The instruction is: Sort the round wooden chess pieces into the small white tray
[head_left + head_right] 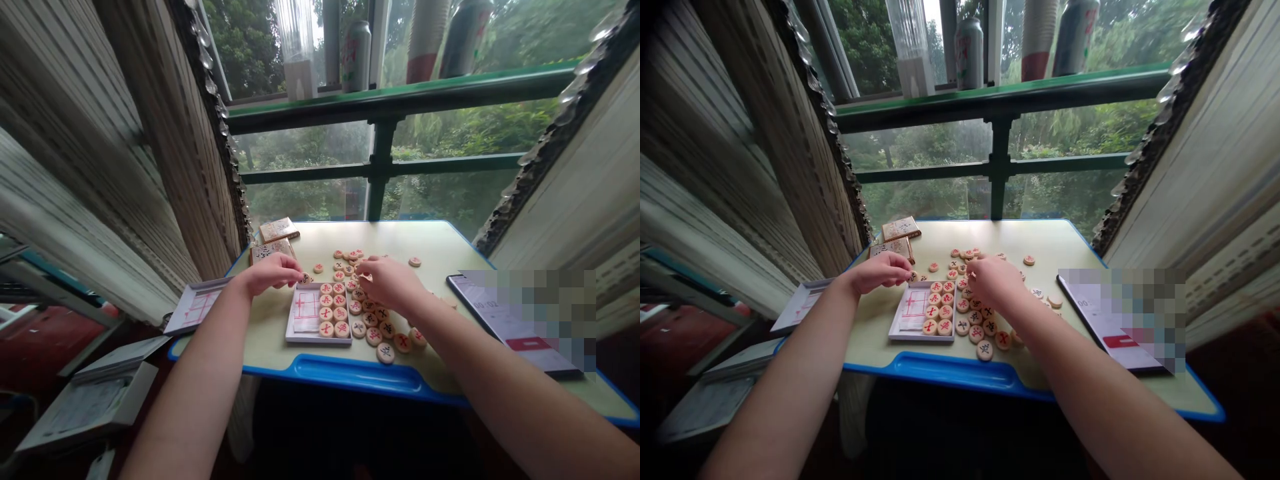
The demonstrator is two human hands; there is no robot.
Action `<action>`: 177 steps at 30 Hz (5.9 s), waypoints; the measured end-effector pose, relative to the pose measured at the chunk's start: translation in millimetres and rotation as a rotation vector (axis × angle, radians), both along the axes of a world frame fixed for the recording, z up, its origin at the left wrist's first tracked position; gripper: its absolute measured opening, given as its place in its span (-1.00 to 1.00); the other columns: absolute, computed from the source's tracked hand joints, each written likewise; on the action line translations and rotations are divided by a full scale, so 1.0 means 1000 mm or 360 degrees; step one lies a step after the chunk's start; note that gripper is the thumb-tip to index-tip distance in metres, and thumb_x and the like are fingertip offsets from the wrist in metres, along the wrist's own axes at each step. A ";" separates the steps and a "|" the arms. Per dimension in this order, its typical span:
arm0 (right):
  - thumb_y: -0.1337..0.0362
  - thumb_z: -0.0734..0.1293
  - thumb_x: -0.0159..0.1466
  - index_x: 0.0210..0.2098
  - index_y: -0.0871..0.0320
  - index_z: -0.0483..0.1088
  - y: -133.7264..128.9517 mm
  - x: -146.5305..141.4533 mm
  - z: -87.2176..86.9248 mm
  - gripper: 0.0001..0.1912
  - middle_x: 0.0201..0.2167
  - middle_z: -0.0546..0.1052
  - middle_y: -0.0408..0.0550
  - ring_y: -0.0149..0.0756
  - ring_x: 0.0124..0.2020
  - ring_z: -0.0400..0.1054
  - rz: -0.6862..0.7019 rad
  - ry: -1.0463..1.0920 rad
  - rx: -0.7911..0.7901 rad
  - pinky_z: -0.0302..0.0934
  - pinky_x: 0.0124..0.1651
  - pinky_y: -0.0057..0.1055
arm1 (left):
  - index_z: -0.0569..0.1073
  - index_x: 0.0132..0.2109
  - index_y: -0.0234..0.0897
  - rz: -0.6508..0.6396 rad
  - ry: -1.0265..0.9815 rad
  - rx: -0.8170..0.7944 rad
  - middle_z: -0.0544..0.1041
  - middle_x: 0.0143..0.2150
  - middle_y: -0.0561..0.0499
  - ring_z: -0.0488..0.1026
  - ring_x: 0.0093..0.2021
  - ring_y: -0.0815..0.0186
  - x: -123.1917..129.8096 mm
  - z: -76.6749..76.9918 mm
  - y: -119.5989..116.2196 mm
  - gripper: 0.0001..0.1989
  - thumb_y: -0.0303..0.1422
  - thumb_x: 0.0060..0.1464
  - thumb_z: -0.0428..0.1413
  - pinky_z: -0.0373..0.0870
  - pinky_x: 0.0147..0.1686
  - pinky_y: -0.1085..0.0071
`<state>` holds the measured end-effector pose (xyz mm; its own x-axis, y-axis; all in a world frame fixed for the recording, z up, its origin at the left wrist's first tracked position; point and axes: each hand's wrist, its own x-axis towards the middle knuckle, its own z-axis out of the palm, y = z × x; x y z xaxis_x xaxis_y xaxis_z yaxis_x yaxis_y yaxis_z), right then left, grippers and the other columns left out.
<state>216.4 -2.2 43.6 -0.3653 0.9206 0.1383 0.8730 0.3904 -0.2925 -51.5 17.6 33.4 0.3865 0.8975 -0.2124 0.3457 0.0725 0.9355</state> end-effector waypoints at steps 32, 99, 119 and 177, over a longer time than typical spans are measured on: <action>0.23 0.21 0.21 -0.33 0.05 0.51 0.005 0.005 0.003 -0.77 -0.32 0.57 0.01 -0.15 -0.31 0.43 0.0080 -0.0407 -0.0203 0.18 -0.38 -0.37 | 0.18 -0.63 -0.25 0.0585 -0.0853 0.0047 0.02 -0.75 0.21 -0.09 -0.75 0.53 0.023 -0.015 0.014 -0.86 -0.33 -0.36 0.02 -0.18 -0.73 0.52; 0.21 0.18 0.19 -0.19 0.01 0.49 0.021 0.020 0.002 -0.71 -0.29 0.57 -0.05 -0.24 -0.34 0.39 -0.0072 -0.0393 -0.0120 0.12 -0.40 -0.41 | 0.40 -0.43 -0.33 0.0515 -0.0773 0.0236 0.51 -0.53 0.05 0.44 -0.59 0.40 0.046 0.000 0.030 -0.84 -0.35 -0.20 0.19 0.25 -0.67 0.56; 0.19 0.17 0.28 -0.11 0.03 0.48 0.032 0.026 -0.012 -0.69 -0.12 0.51 0.00 -0.17 -0.10 0.34 -0.0023 -0.0476 0.0028 0.18 -0.18 -0.34 | 0.42 -0.48 -0.32 0.0503 -0.0149 -0.0056 0.53 -0.54 -0.04 0.49 -0.53 0.29 0.037 -0.008 0.038 -0.86 -0.36 -0.25 0.19 0.45 -0.48 0.39; 0.23 0.33 0.07 -0.22 0.12 0.46 0.042 0.040 -0.009 -0.73 -0.26 0.57 -0.08 -0.29 -0.32 0.41 -0.0172 -0.0307 -0.0222 0.16 -0.39 -0.47 | 0.41 -0.47 -0.32 0.0472 -0.0167 0.0147 0.54 -0.49 -0.03 0.49 -0.50 0.30 0.041 -0.005 0.035 -0.86 -0.35 -0.23 0.17 0.39 -0.52 0.42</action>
